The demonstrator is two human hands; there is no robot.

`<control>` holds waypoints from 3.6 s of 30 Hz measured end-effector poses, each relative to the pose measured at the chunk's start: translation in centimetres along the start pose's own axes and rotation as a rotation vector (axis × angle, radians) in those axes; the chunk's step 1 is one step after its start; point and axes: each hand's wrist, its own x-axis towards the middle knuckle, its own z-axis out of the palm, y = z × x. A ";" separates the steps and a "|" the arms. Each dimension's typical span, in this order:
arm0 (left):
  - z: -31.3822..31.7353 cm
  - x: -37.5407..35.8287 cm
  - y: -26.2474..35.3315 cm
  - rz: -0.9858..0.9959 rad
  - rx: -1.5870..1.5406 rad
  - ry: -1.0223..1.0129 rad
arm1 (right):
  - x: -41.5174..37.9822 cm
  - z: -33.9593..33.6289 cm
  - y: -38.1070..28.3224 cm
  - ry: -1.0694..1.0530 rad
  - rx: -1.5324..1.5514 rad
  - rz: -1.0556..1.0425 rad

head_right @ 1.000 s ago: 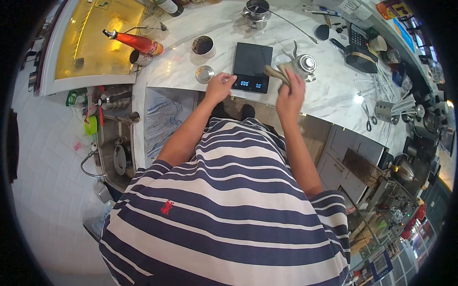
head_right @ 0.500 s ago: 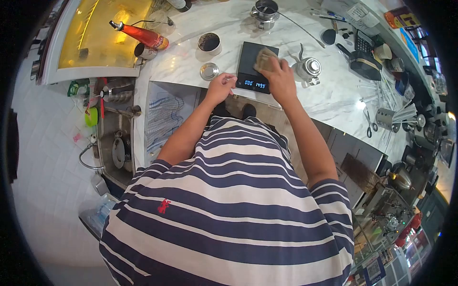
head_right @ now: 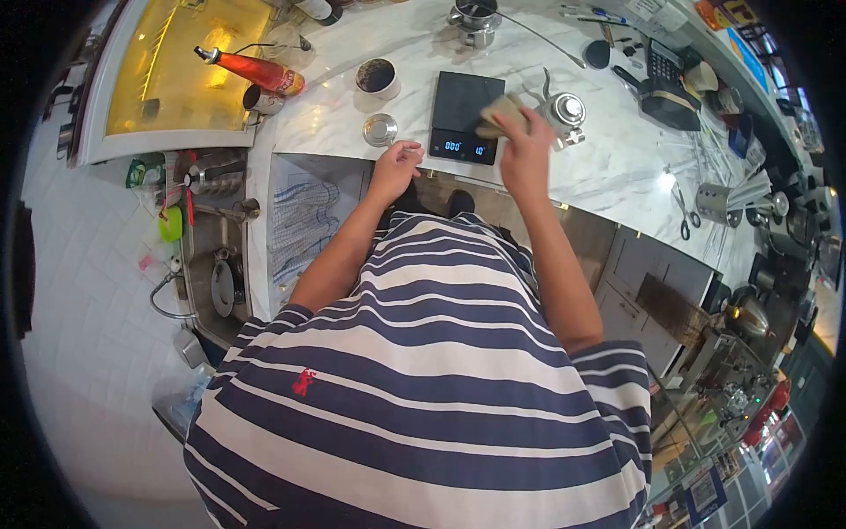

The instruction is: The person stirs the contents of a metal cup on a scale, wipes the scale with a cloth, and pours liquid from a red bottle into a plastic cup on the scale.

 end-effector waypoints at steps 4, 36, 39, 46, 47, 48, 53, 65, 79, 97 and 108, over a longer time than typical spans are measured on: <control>0.2 0.1 -0.2 -0.014 0.019 0.001 | 2.4 3.1 -1.9 -0.105 -0.068 -0.176; 0.2 0.0 -0.4 0.034 0.057 0.039 | -2.2 -1.4 3.7 -0.227 -0.465 -0.121; 0.1 0.0 -0.1 0.031 0.057 0.032 | -4.6 -1.9 4.0 -0.257 -0.444 -0.059; 0.0 -0.2 0.2 0.025 0.050 -0.006 | -8.4 -2.6 2.5 -0.429 -0.237 0.085; 0.1 -0.1 -0.2 0.029 0.042 -0.007 | -8.8 -3.1 2.9 -0.425 -0.147 0.093; 0.2 0.0 -0.4 0.032 0.033 -0.007 | -8.8 -3.6 3.0 -0.422 -0.056 0.100; 0.2 -0.1 -0.7 0.051 0.058 0.002 | -5.2 -1.0 4.6 -0.110 -0.077 0.137; 0.6 0.0 -1.8 0.080 0.101 0.048 | -3.6 1.6 5.2 -0.301 -0.447 0.062; 0.4 -1.8 -2.5 0.127 0.101 0.093 | -9.9 -1.3 1.4 -0.493 -0.264 -0.116; -9.3 -16.2 -9.8 0.084 -0.141 0.304 | -14.0 2.7 -6.9 -0.364 1.089 0.987; -19.9 -35.3 -20.0 -0.010 -0.278 0.707 | -18.3 13.9 -22.0 -0.829 1.092 1.074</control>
